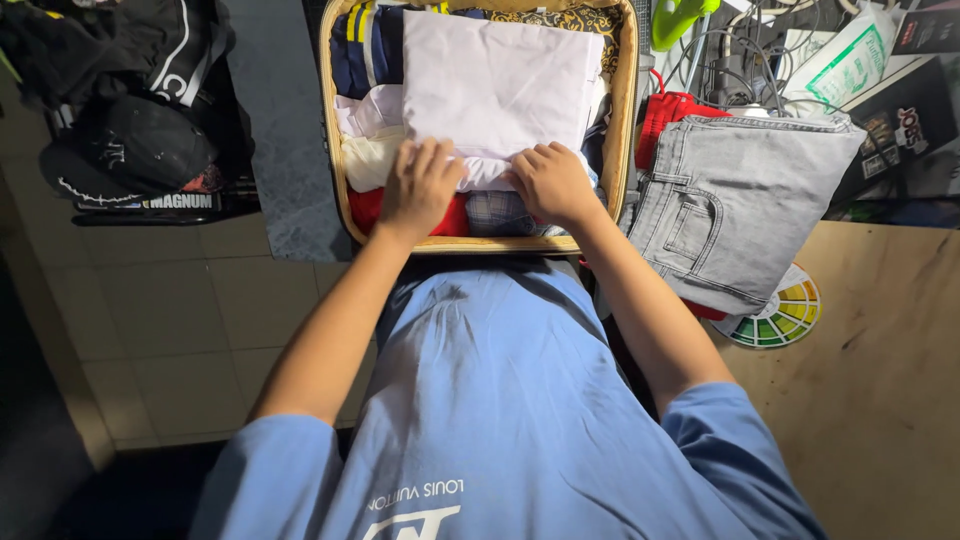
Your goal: Folding various items of clothing and packing them into a suitcase.
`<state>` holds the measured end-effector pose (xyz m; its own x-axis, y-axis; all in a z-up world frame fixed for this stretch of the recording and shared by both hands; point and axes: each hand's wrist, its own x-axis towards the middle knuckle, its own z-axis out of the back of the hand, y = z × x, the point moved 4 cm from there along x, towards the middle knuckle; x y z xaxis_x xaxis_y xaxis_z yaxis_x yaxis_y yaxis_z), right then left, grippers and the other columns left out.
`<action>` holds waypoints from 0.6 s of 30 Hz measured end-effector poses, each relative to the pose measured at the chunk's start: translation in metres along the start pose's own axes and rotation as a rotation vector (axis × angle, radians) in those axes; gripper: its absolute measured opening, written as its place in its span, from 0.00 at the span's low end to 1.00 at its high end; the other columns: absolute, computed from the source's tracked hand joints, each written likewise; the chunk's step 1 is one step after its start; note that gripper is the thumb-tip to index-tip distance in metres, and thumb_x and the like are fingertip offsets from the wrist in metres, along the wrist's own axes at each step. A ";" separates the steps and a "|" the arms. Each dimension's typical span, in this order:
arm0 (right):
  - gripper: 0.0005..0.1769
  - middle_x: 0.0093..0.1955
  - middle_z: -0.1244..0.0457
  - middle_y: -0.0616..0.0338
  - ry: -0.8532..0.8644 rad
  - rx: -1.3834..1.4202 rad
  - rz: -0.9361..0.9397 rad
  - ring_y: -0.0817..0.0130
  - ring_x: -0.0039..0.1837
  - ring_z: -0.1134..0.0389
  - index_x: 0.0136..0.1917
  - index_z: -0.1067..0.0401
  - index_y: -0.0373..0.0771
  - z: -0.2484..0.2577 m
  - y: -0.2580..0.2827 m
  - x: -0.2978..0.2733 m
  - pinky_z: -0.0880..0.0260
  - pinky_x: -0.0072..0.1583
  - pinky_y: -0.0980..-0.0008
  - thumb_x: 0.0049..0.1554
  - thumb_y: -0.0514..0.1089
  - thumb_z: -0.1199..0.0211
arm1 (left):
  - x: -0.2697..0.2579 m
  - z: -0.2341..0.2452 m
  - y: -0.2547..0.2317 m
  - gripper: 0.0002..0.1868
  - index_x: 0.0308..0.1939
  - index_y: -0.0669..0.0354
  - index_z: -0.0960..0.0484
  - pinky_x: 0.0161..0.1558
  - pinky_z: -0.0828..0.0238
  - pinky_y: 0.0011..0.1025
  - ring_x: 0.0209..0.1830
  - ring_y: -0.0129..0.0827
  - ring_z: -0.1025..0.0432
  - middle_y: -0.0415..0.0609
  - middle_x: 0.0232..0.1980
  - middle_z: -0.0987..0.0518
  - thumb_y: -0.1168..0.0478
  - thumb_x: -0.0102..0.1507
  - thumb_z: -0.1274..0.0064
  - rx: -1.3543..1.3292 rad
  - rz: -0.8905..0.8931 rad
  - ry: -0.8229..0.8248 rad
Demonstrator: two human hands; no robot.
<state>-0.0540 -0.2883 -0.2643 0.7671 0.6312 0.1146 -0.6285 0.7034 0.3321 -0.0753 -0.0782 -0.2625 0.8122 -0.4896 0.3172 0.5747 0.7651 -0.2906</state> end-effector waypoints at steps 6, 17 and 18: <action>0.16 0.32 0.35 0.53 0.116 0.040 -0.028 0.49 0.38 0.32 0.43 0.33 0.39 -0.008 -0.017 0.010 0.36 0.43 0.55 0.65 0.52 0.40 | 0.011 0.004 0.000 0.25 0.51 0.54 0.15 0.52 0.33 0.41 0.50 0.41 0.30 0.50 0.47 0.22 0.47 0.53 0.37 0.105 -0.092 -0.033; 0.24 0.49 0.35 0.56 -0.084 -0.167 -0.031 0.57 0.53 0.36 0.58 0.28 0.40 0.023 0.008 0.001 0.38 0.56 0.58 0.56 0.57 0.33 | 0.049 -0.023 0.053 0.21 0.34 0.48 0.10 0.38 0.28 0.36 0.35 0.38 0.25 0.43 0.30 0.22 0.39 0.48 0.31 -0.331 -0.013 0.038; 0.24 0.49 0.35 0.56 -0.077 -0.166 -0.025 0.57 0.53 0.36 0.58 0.28 0.40 0.020 0.003 0.001 0.38 0.56 0.58 0.56 0.57 0.33 | 0.045 -0.027 0.053 0.21 0.34 0.48 0.10 0.38 0.28 0.36 0.35 0.38 0.25 0.43 0.30 0.22 0.39 0.48 0.31 -0.334 -0.004 0.036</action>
<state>-0.0527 -0.2927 -0.2445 0.7866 0.5903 0.1814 -0.6165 0.7670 0.1778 -0.0055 -0.0712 -0.2874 0.8095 -0.5115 0.2882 0.5741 0.5867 -0.5711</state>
